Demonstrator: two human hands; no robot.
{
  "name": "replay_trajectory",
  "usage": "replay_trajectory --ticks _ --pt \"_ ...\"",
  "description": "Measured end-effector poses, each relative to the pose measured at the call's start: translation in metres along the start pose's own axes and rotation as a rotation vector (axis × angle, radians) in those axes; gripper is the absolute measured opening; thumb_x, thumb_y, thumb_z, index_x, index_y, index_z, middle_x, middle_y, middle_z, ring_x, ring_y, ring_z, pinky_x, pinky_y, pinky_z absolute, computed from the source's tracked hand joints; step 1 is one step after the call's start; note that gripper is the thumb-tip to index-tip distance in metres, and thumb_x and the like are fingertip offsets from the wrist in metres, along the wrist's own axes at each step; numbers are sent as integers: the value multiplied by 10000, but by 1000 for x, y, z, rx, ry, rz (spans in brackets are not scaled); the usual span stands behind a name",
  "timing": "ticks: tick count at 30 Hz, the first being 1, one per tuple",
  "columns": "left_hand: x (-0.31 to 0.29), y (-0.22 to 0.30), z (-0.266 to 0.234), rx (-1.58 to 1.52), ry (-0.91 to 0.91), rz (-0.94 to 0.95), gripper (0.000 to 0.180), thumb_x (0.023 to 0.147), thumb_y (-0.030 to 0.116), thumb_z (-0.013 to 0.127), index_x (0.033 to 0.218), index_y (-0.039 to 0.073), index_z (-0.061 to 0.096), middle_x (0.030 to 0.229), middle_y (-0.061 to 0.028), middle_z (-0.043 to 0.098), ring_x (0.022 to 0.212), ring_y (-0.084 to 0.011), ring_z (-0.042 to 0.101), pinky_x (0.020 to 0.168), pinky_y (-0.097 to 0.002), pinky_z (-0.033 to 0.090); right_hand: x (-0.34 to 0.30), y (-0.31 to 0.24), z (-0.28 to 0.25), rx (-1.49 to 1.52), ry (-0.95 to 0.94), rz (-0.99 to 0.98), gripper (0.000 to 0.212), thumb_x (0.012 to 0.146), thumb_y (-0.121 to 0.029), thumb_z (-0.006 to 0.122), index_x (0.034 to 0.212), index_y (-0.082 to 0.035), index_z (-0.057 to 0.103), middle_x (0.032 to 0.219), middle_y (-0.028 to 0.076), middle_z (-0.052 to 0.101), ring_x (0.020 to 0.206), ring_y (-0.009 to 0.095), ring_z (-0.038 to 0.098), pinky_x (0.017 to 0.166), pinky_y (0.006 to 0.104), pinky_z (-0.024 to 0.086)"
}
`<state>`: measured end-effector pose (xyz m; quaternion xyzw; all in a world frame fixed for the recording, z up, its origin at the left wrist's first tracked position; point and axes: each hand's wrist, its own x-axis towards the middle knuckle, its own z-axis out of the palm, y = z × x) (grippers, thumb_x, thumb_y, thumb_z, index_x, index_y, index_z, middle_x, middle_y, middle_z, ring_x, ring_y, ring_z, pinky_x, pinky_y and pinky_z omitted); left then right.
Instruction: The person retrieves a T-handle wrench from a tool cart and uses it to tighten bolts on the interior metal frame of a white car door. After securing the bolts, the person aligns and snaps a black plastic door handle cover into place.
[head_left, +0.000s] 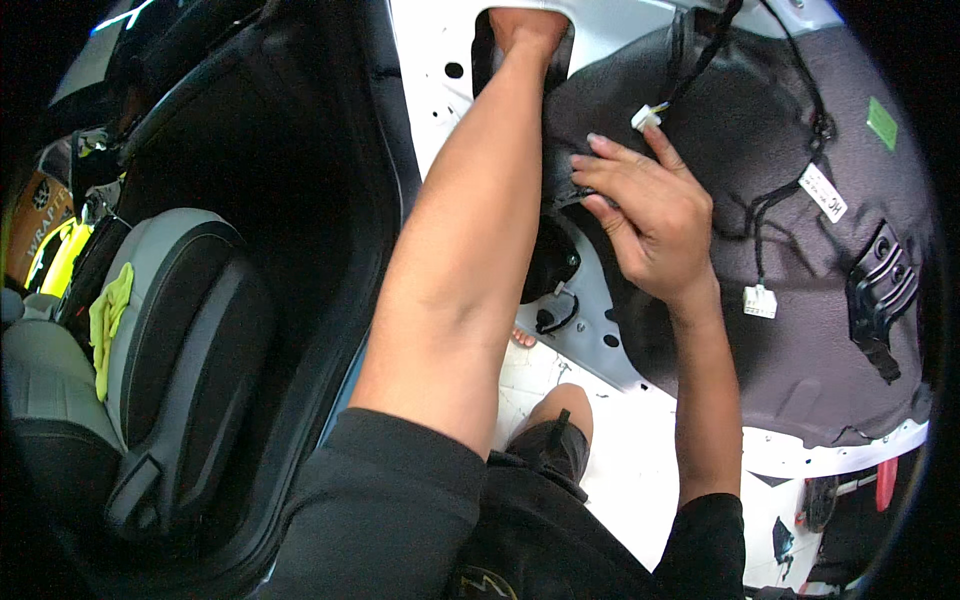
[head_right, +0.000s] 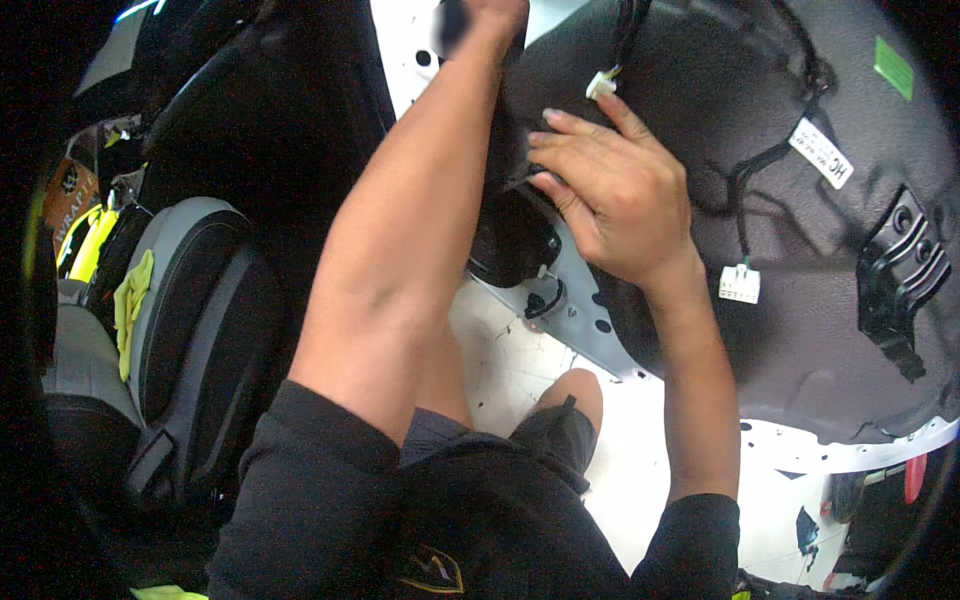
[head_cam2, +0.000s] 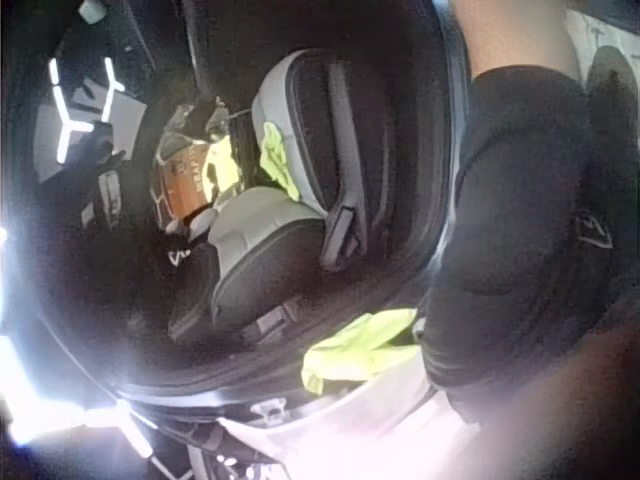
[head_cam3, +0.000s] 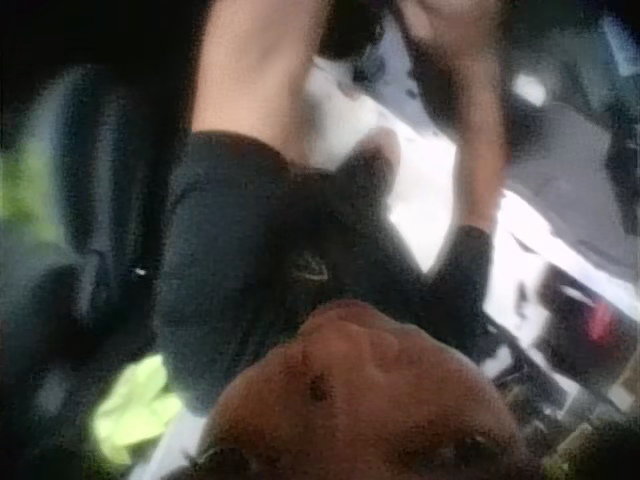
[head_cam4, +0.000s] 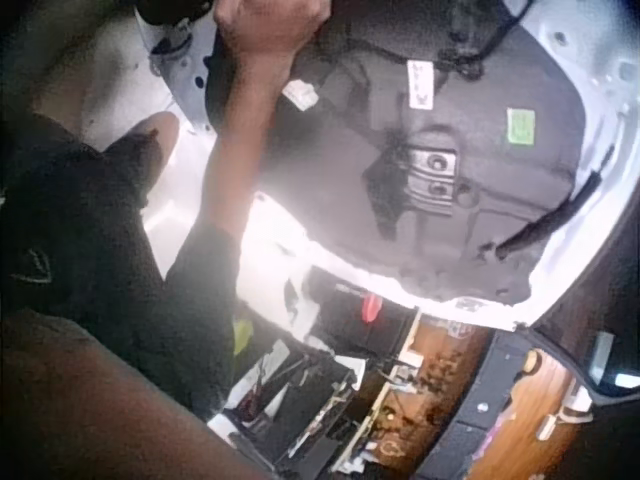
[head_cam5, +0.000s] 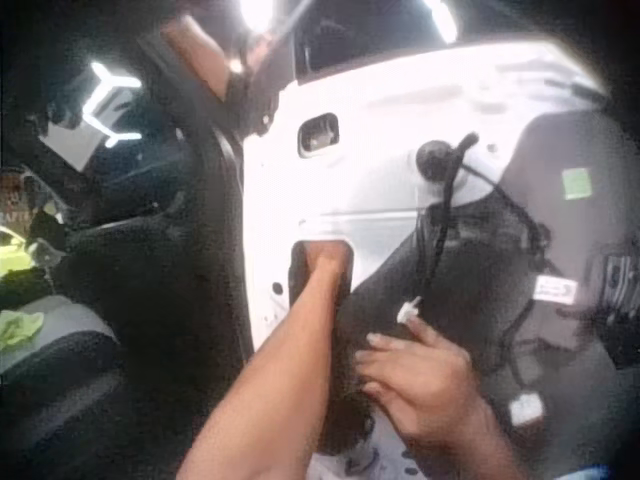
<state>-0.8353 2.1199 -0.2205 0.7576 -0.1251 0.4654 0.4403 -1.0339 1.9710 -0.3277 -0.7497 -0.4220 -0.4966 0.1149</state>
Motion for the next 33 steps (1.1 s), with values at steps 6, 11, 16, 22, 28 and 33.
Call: replay_trajectory --ticks 6,11,16,22,28,33 --pt "-10 3 -7 -32 -34 22 264 899 166 595 1062 -26 675 1086 -274 685 1010 -425 677 872 -492 530 0 1 -3 -31 -4 14 92 845 -112 767 926 -70 766 1013 77 788 1132 230 725 1169 444 407" --pt "-17 6 -19 -49 -45 12 250 889 160 601 1029 -30 683 1056 -278 691 988 -434 681 856 -496 533 4 0 -2 -14 -5 20 93 853 -107 761 940 -76 764 1014 77 788 1137 237 724 1165 443 410" --pt "-18 6 -20 -60 -69 9 238 878 154 606 996 -34 691 1025 -281 696 966 -442 685 841 -500 536 2 1 -4 -44 -15 8 103 866 -105 752 965 -81 768 1027 75 786 1146 241 720 1157 456 417" --pt "-17 -3 -17 -51 -87 6 225 865 147 613 957 -39 700 989 -286 702 939 -451 689 822 -504 539 4 -2 -2 -27 -51 2 93 879 -94 735 965 -79 768 1038 78 784 1161 244 713 1151 477 421" --pt "-10 0 -16 -61 -106 22 215 853 140 620 918 -44 709 953 -290 708 913 -461 694 803 -509 542 11 6 -3 -49 -63 -24 114 862 -92 745 972 -74 767 1088 81 779 1191 243 698 1162 485 408" --pt "-18 -7 -14 -72 -103 16 208 842 134 626 885 -48 716 923 -294 714 890 -469 698 787 -513 545 5 0 -3 -16 -77 30 135 844 -92 756 977 -74 766 1079 76 781 1184 245 702 1172 479 397"
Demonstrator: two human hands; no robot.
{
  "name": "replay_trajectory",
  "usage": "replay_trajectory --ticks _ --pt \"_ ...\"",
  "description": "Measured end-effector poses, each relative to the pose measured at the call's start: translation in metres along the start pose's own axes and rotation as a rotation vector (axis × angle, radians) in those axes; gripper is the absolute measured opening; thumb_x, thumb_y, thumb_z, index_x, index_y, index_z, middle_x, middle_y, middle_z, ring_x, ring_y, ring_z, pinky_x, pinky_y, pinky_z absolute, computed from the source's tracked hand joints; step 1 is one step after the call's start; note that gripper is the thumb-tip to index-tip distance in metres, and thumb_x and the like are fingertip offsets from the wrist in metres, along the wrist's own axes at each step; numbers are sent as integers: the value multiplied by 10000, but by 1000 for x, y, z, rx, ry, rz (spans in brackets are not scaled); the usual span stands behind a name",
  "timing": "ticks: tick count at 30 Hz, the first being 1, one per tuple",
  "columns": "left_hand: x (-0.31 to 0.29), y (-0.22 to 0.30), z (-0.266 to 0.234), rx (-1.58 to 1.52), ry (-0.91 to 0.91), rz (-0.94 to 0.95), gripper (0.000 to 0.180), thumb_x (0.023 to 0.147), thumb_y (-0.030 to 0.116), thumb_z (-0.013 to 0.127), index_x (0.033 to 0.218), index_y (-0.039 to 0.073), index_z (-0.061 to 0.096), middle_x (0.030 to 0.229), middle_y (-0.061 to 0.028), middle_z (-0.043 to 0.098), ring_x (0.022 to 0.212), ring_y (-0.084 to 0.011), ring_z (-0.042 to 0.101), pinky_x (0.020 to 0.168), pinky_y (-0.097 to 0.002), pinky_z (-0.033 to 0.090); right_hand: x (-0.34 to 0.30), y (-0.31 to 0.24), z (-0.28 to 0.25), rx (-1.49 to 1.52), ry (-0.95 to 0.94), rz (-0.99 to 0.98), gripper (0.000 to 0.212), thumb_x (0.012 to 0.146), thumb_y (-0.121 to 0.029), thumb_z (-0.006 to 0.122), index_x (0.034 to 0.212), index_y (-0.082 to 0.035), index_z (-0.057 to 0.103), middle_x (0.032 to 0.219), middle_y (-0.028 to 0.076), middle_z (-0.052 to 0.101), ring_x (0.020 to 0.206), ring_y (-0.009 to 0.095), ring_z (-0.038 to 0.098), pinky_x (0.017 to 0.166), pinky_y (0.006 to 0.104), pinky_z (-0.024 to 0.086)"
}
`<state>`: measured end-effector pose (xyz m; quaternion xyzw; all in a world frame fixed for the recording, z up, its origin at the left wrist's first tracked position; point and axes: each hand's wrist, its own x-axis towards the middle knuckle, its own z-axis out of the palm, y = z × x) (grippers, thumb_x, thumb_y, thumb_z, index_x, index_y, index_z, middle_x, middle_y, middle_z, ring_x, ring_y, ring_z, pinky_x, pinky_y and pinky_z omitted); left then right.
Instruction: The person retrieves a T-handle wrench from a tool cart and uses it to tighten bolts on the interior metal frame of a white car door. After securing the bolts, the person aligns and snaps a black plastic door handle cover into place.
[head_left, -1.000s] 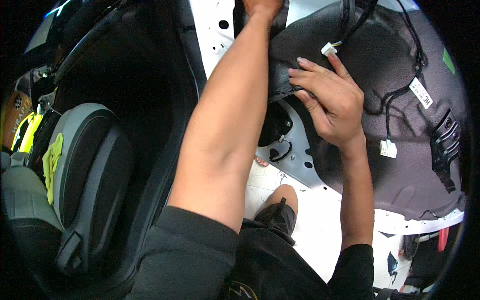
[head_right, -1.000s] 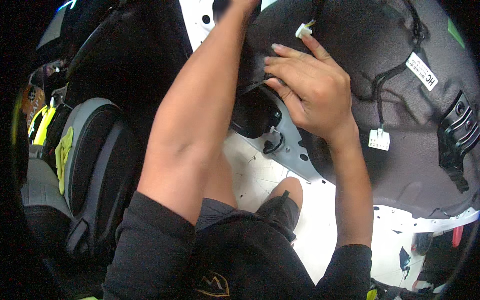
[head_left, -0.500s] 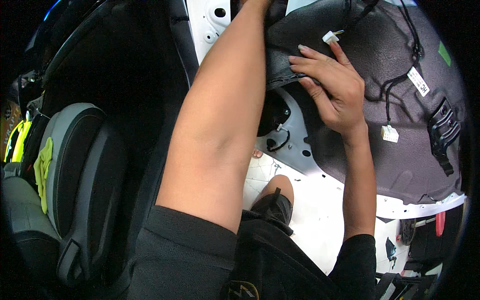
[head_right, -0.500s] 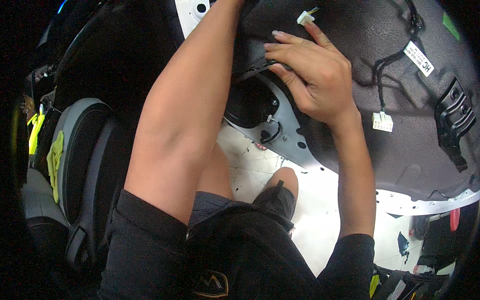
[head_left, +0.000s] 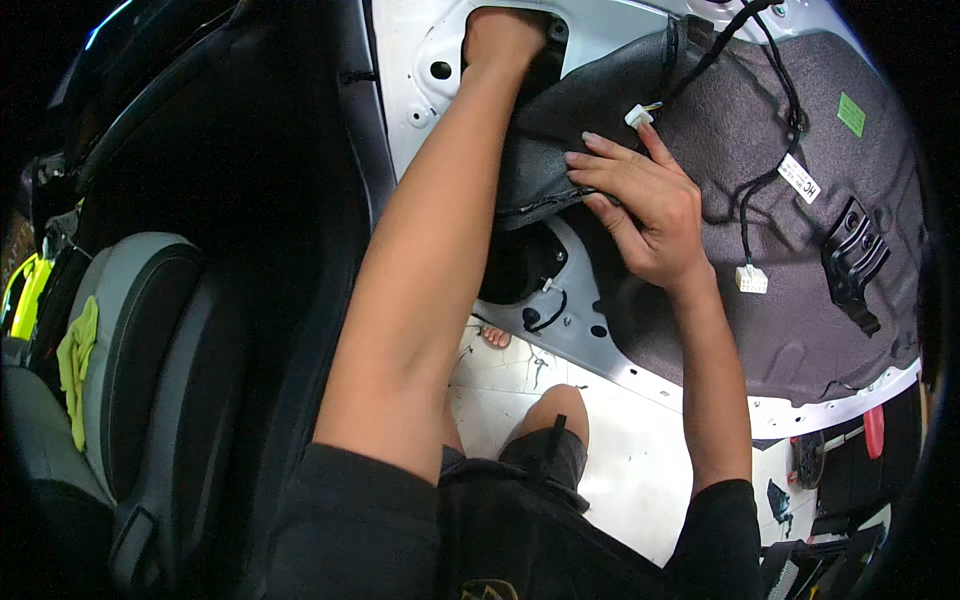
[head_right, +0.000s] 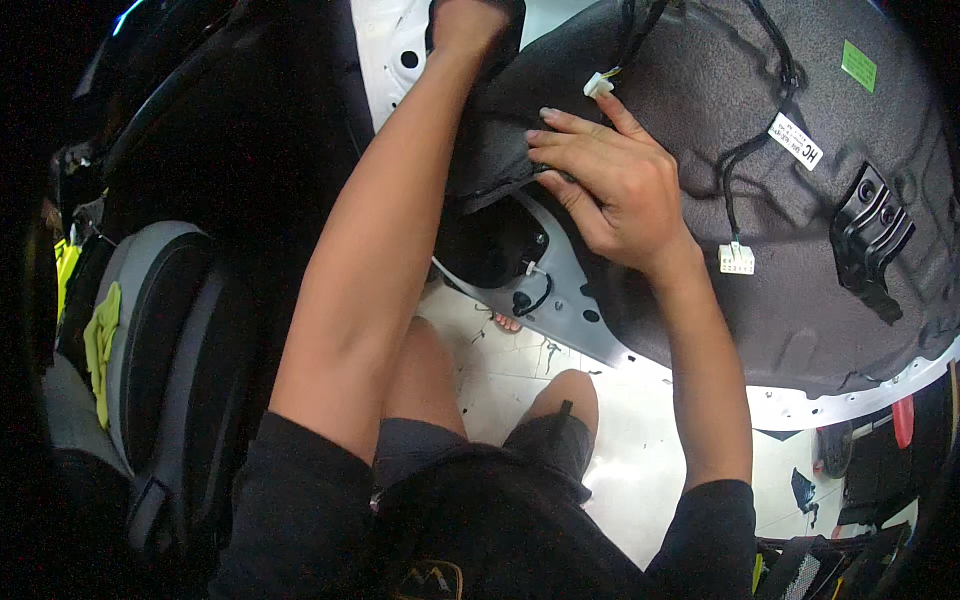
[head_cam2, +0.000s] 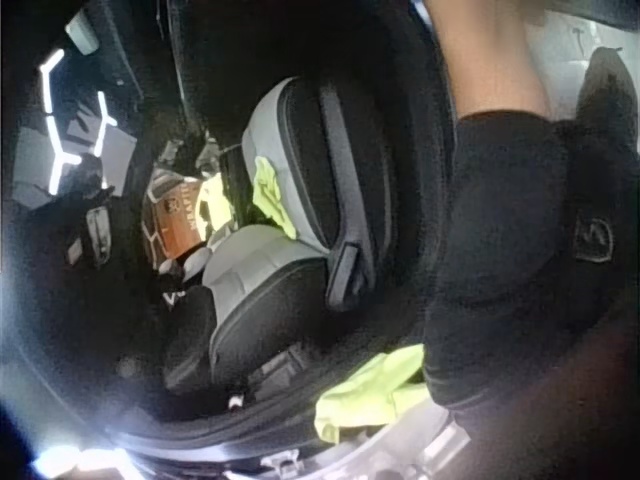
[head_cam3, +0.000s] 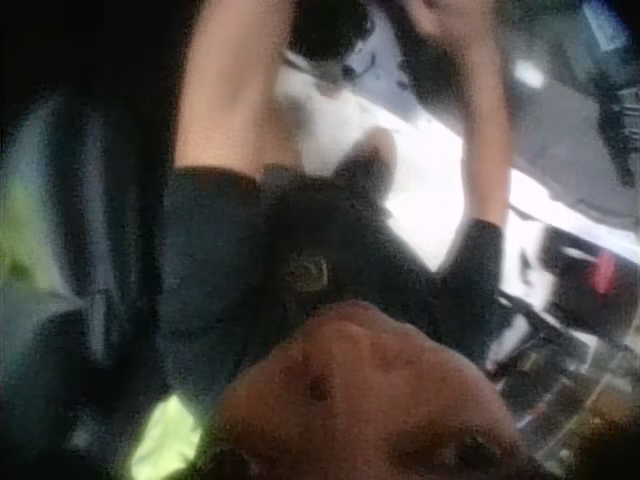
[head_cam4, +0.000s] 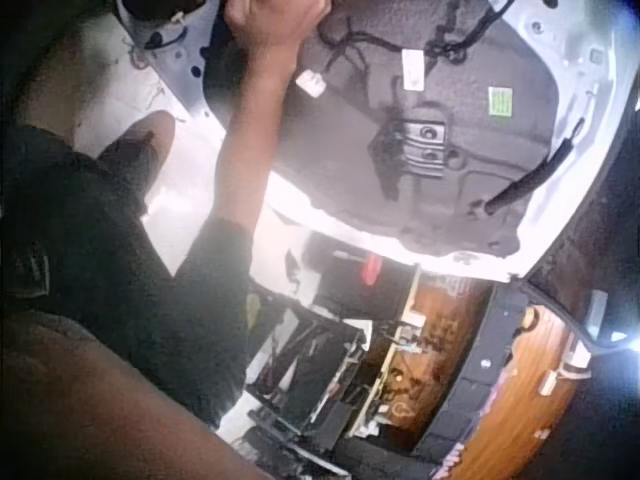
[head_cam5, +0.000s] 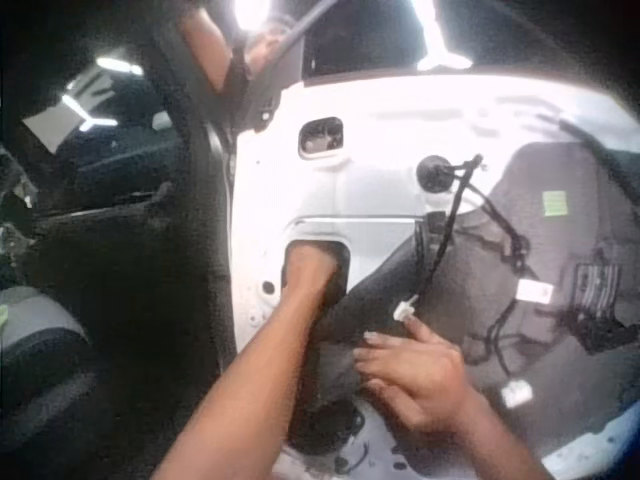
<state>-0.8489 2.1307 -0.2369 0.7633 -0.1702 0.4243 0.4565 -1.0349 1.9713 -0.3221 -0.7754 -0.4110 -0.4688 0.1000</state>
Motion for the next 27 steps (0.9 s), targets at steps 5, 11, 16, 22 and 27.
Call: replay_trajectory --ticks 5,11,16,22,27 --pt "-17 -11 -3 -89 65 -5 204 785 36 620 880 -135 678 907 -403 660 970 -530 671 847 -532 527 -1 -3 -4 -47 -24 1 146 839 -81 749 984 -66 763 1074 81 782 1182 255 705 1183 481 374" --pt "-19 -23 11 -179 150 -82 257 790 50 601 888 -183 650 889 -435 642 924 -570 658 835 -531 526 -1 -2 -5 -116 -95 -3 158 858 -121 711 992 -61 768 1088 102 781 1199 278 700 1207 490 320" --pt "-17 -29 19 -290 37 -169 288 806 80 595 844 -200 651 873 -440 642 935 -569 664 852 -524 516 -2 -3 -5 -167 -140 15 189 840 -141 705 988 -47 776 1074 114 781 1202 290 698 1228 487 280" --pt "-19 -24 -4 -252 -15 -130 303 820 77 602 926 -200 663 923 -434 653 954 -553 669 852 -522 517 1 -13 2 -200 -150 91 349 981 -317 574 949 -28 768 1020 159 785 1192 367 692 1248 575 197" --pt "-29 -7 -21 -422 -91 -273 270 899 73 585 973 -169 681 934 -393 676 961 -524 676 848 -511 515 -2 -13 7 -221 -131 126 312 946 -302 607 939 -44 780 1016 141 790 1187 337 700 1259 532 192"
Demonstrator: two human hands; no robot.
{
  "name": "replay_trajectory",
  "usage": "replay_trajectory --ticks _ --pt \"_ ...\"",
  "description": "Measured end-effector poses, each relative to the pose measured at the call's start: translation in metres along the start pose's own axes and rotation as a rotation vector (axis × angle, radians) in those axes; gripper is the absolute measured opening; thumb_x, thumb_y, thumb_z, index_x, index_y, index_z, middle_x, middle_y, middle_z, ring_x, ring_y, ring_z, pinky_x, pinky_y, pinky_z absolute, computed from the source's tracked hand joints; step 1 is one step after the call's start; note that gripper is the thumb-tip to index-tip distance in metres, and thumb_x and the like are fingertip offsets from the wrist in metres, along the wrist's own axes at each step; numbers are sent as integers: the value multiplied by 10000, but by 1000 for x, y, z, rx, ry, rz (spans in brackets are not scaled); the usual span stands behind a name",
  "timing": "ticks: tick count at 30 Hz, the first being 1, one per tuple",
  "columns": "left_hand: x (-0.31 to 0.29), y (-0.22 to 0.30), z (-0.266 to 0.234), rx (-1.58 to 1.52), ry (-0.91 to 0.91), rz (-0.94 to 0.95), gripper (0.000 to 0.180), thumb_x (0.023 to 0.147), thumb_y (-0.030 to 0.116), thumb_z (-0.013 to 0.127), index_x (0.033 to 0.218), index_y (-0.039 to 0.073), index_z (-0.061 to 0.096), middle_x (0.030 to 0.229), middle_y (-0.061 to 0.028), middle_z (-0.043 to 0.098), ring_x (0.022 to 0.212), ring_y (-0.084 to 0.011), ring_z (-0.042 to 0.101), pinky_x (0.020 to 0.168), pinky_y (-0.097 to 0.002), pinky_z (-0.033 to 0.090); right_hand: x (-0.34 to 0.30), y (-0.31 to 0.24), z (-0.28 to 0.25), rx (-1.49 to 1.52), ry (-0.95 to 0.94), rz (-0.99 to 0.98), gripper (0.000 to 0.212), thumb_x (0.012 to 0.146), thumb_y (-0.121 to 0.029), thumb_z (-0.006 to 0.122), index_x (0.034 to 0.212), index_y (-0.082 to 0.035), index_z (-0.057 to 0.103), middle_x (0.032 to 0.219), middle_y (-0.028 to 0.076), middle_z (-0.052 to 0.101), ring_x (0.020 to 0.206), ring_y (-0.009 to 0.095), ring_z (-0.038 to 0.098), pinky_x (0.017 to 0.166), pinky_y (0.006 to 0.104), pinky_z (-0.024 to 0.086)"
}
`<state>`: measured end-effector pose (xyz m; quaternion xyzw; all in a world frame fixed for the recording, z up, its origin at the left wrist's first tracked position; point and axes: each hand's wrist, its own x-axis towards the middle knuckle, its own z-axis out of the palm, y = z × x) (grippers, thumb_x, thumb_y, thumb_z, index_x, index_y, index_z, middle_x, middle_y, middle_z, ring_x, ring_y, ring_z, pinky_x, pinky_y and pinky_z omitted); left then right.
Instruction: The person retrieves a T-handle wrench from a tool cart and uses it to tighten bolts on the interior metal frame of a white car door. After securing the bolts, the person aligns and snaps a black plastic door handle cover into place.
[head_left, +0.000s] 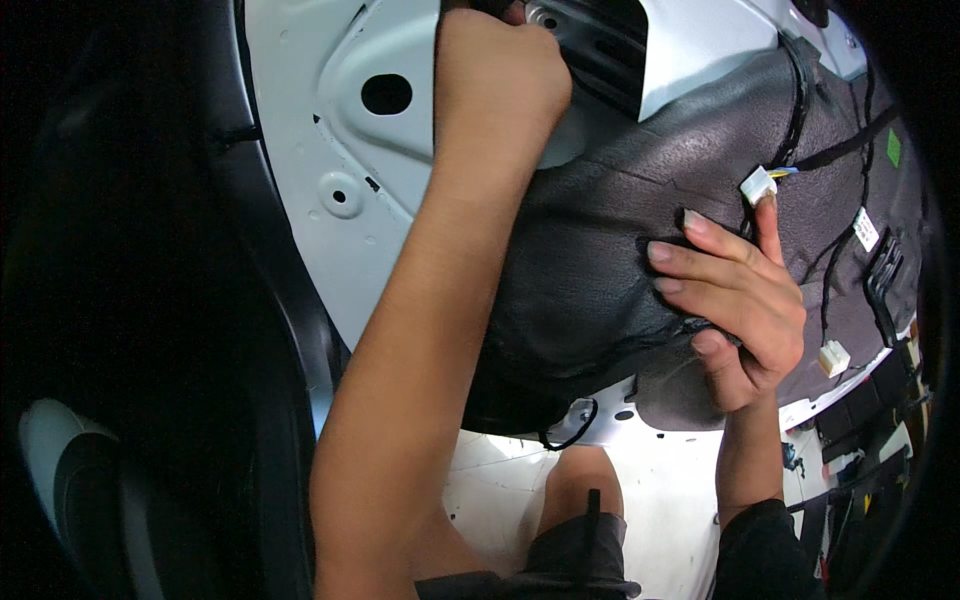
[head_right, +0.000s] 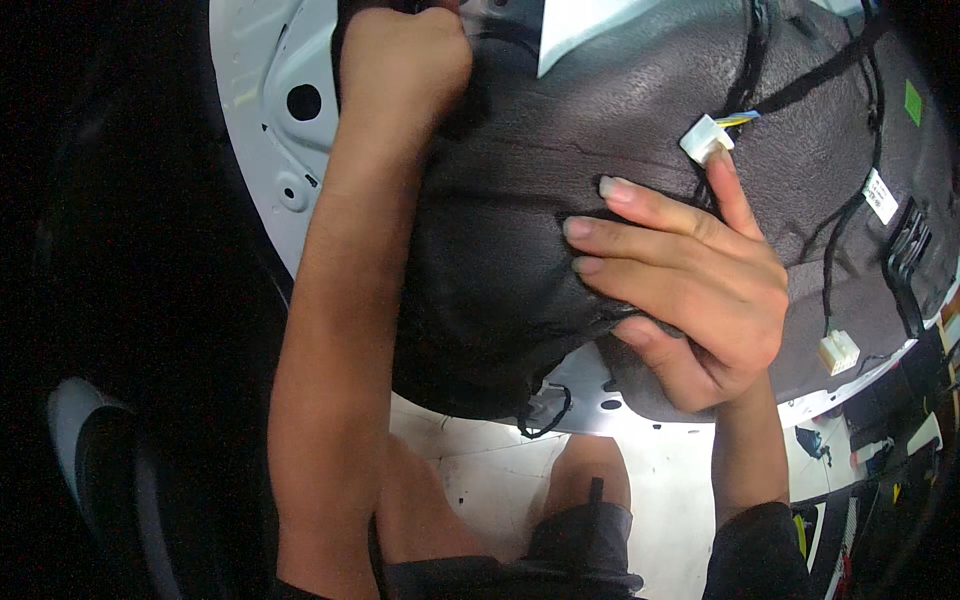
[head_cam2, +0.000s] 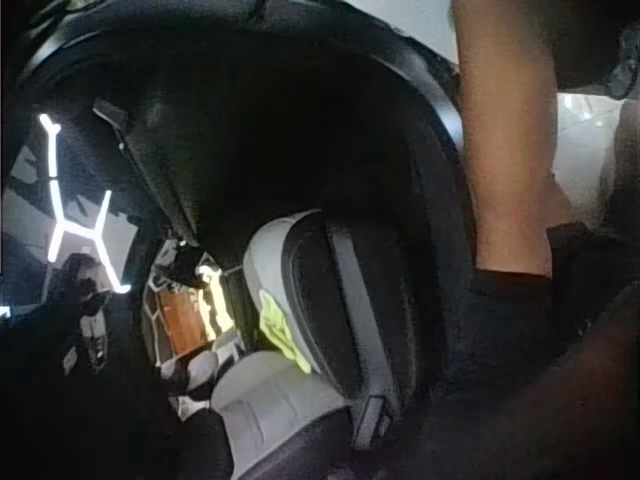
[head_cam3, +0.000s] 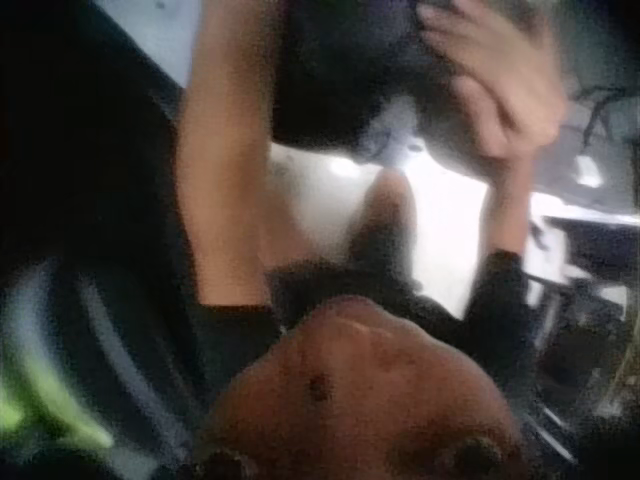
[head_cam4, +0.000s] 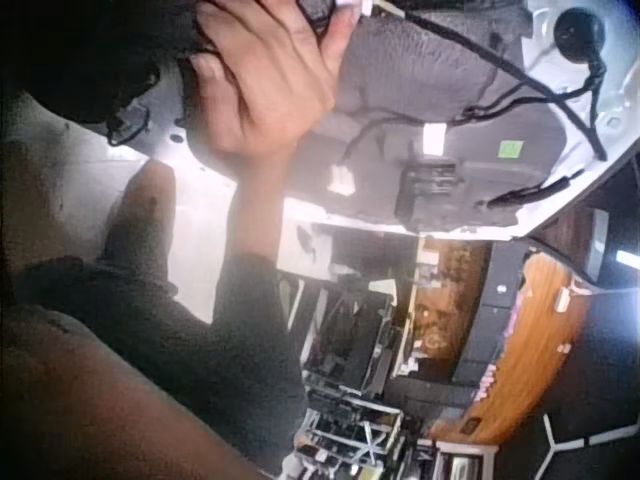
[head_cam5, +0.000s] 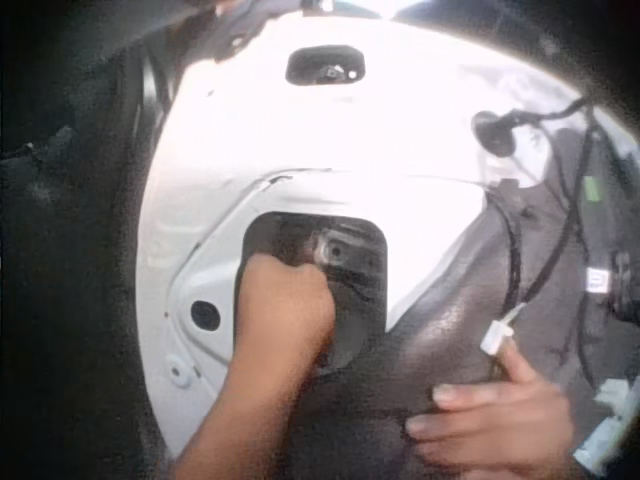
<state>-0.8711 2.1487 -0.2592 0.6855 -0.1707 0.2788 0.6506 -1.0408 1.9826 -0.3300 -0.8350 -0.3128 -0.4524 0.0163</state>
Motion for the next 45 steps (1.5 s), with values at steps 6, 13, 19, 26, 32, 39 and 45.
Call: replay_trajectory --ticks 6,13,19,26,32,39,45 --pt "9 -38 45 -95 -64 275 317 999 203 577 1124 -79 651 1099 -273 699 1084 -379 689 872 -392 539 0 -3 -5 -66 -36 13 291 937 -267 600 944 -43 786 1023 136 790 1203 330 693 1270 513 181" --pt "-13 -28 43 -394 -115 132 302 1027 180 494 1158 -71 599 1108 -262 691 1101 -376 692 891 -413 550 -10 0 -6 -78 -56 40 281 924 -245 594 961 -34 776 1050 139 787 1206 337 691 1273 515 166" --pt "-5 17 0 -88 -184 -50 475 1024 315 533 1273 -86 588 1192 -382 646 1159 -463 649 1001 -512 487 -2 0 -7 -51 -39 -16 240 876 -195 632 984 -30 769 1057 140 785 1209 339 690 1266 509 185" --pt "10 7 17 236 -140 149 422 991 270 460 1018 -43 741 1170 -357 654 1101 -515 633 956 -546 505 1 1 -15 24 -14 -51 186 794 -113 721 964 -54 766 1090 105 781 1215 258 693 1250 468 246" --pt "32 -28 36 611 -33 498 292 887 178 550 816 14 781 925 -276 728 843 -395 748 755 -518 584 43 -75 -29 -319 -141 113 168 793 -199 710 815 -34 734 920 183 751 1080 285 726 1175 514 369" --pt "72 -88 68 374 -118 367 312 938 180 493 906 -35 717 1009 -293 706 931 -443 707 803 -526 558 134 -65 -15 -205 -415 150 204 820 -129 592 755 35 694 766 257 701 746 429 725 744 496 577" --pt "54 -79 50 361 -187 376 299 944 186 504 924 -22 718 1020 -278 713 938 -423 712 810 -519 560 135 -60 24 208 30 619 263 871 -93 526 939 140 629 861 414 637 897 605 625 863 610 503"
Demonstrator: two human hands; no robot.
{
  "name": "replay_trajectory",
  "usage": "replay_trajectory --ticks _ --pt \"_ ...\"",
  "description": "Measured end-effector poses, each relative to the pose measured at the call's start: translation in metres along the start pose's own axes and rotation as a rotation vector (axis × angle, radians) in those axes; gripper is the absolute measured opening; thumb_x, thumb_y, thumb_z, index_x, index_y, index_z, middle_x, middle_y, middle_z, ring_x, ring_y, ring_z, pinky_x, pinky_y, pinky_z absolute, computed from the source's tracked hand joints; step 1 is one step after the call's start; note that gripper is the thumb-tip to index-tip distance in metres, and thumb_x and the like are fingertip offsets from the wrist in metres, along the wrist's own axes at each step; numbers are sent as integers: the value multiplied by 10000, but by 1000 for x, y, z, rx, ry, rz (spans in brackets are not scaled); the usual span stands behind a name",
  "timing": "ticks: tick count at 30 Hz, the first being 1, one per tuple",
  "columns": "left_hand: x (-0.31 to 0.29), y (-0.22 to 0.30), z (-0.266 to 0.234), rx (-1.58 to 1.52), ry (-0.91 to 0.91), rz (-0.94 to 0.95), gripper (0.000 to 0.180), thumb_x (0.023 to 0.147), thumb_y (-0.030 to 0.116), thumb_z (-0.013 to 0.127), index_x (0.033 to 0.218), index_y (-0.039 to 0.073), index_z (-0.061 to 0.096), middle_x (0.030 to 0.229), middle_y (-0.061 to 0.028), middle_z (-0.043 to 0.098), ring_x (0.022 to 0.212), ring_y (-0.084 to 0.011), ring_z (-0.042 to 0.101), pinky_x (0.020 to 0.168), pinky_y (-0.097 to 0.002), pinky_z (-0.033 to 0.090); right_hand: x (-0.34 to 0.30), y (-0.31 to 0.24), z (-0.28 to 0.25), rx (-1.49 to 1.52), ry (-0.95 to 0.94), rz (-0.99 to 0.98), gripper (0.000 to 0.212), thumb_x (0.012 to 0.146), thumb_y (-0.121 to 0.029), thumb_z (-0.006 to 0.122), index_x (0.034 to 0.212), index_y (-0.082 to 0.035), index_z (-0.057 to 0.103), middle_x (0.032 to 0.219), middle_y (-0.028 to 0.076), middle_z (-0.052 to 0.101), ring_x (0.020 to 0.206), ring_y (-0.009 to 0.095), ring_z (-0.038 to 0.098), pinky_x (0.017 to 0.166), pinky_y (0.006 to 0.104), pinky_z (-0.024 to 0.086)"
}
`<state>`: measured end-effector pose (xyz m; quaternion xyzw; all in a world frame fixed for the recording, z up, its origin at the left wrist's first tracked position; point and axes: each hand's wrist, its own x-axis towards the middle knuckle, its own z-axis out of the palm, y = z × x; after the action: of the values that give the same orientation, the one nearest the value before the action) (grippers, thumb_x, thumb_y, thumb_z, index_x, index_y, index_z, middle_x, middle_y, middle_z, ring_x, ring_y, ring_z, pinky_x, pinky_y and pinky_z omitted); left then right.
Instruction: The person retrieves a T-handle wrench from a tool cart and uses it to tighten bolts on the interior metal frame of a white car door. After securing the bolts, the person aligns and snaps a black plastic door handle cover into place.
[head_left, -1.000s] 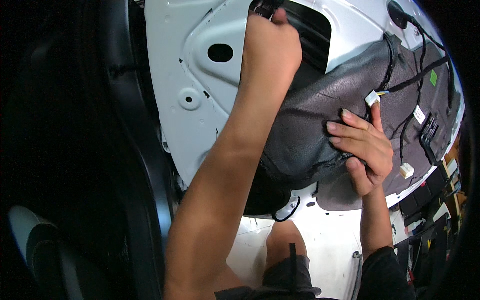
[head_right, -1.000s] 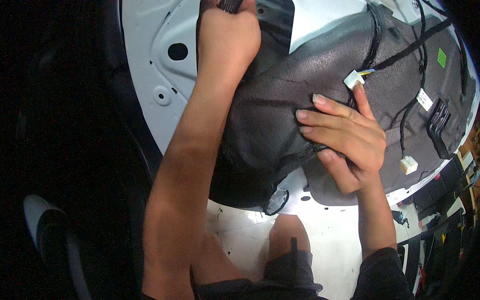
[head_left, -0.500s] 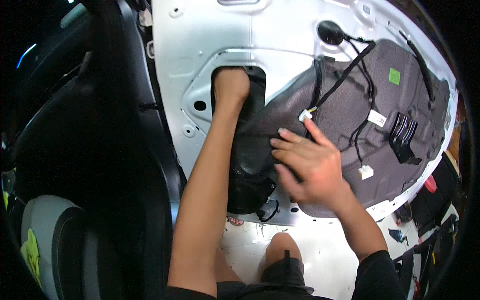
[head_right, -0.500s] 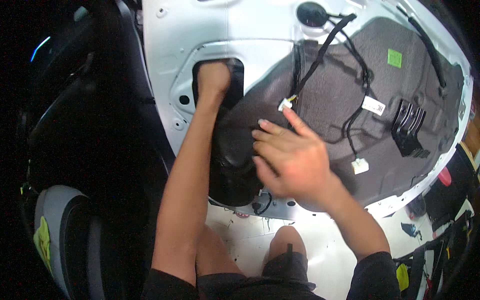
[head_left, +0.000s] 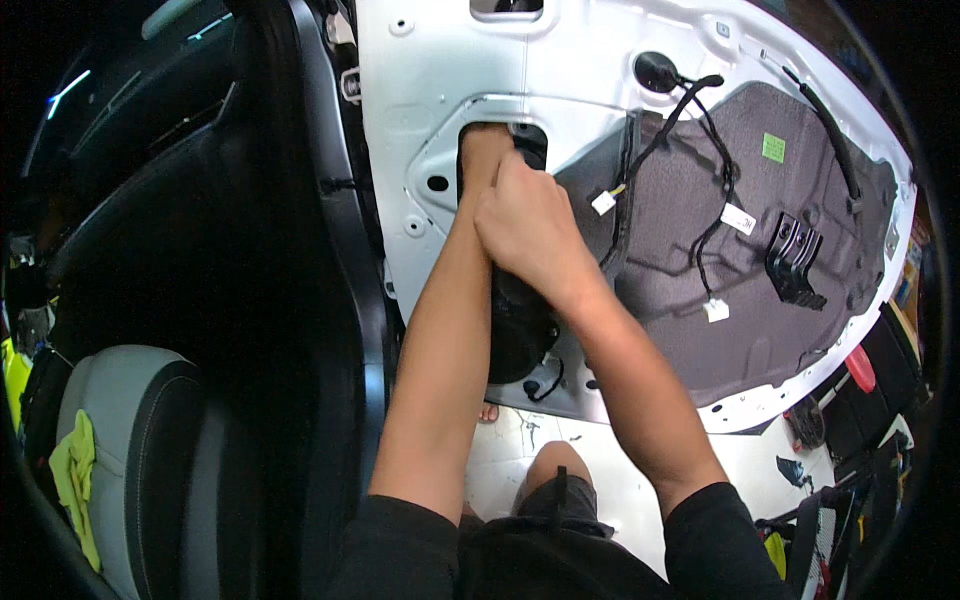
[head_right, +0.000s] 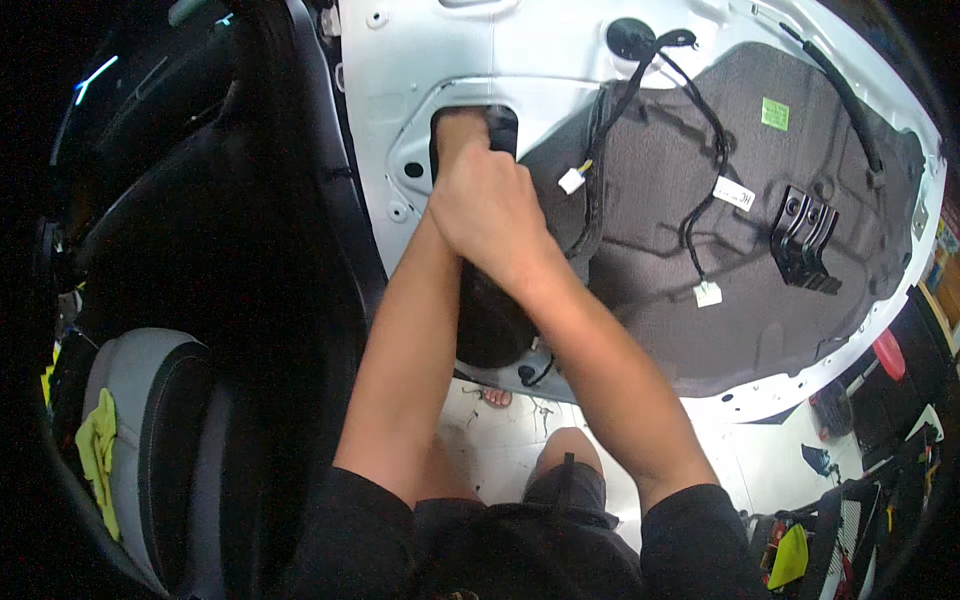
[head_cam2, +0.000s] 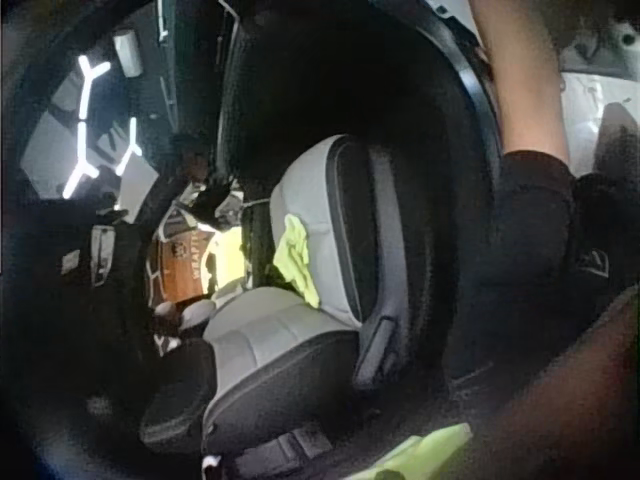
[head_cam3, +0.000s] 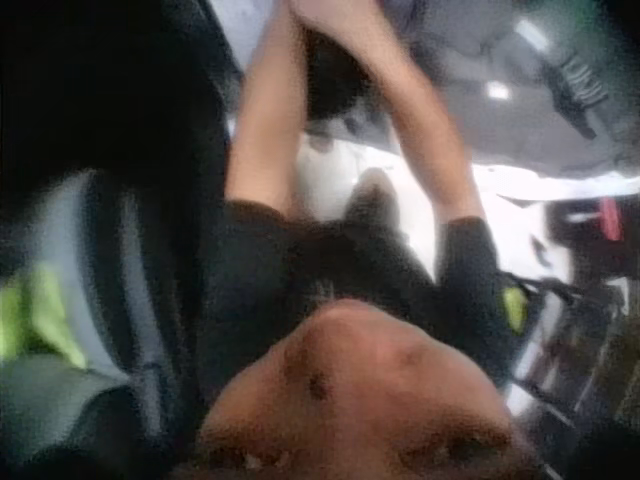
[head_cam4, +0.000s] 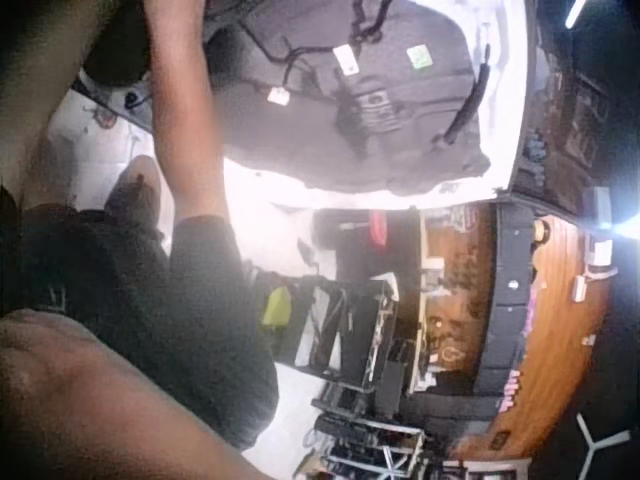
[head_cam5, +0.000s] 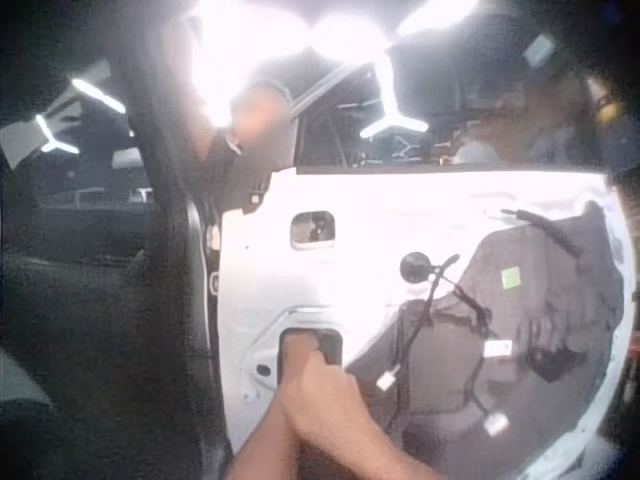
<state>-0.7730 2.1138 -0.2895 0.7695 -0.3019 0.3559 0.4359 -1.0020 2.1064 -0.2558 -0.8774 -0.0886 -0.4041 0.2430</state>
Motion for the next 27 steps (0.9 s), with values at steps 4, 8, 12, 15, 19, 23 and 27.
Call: replay_trajectory --ticks 4,8,12,15,19,23,27 --pt "-11 5 -6 -4 0 37 291 947 190 511 936 -14 718 1028 -269 717 943 -409 715 814 -514 561 -19 -8 23 5 253 -41 380 933 -114 500 1193 162 530 960 418 647 962 598 624 920 592 488" --pt "-8 15 -10 16 24 78 283 951 195 518 948 -6 718 1036 -259 722 948 -396 719 818 -509 562 18 5 52 61 593 -191 366 944 -115 488 1139 181 582 996 380 661 1000 532 633 980 528 485" --pt "-6 30 -2 83 50 159 275 955 199 526 960 3 718 1043 -250 726 953 -382 722 822 -504 563 70 32 61 473 495 286 331 911 -107 502 1013 188 612 984 361 670 947 516 651 936 491 507" --pt "7 18 -20 274 97 242 269 958 202 531 968 9 718 1049 -242 729 957 -372 724 826 -501 564 79 29 75 752 569 188 303 900 -103 518 973 158 654 966 316 695 912 449 679 884 448 522" --pt "8 25 -30 338 95 229 231 951 204 557 967 45 724 1055 -222 738 930 -357 730 801 -485 574 88 33 80 1218 616 265 247 887 -68 546 983 108 691 964 230 727 855 339 695 805 424 538" --pt "-9 34 -42 -36 0 119 227 972 159 527 955 46 724 1034 -179 753 920 -341 729 812 -422 568 88 31 70 809 509 500 249 915 -50 553 1099 88 649 1049 215 690 945 314 677 832 406 542" --pt "-9 31 -43 -459 157 -73 231 970 128 543 964 1 736 1039 -135 758 926 -250 713 787 -405 549 110 29 67 423 421 305 262 914 -83 550 1110 43 669 1067 219 699 999 344 675 884 417 536"
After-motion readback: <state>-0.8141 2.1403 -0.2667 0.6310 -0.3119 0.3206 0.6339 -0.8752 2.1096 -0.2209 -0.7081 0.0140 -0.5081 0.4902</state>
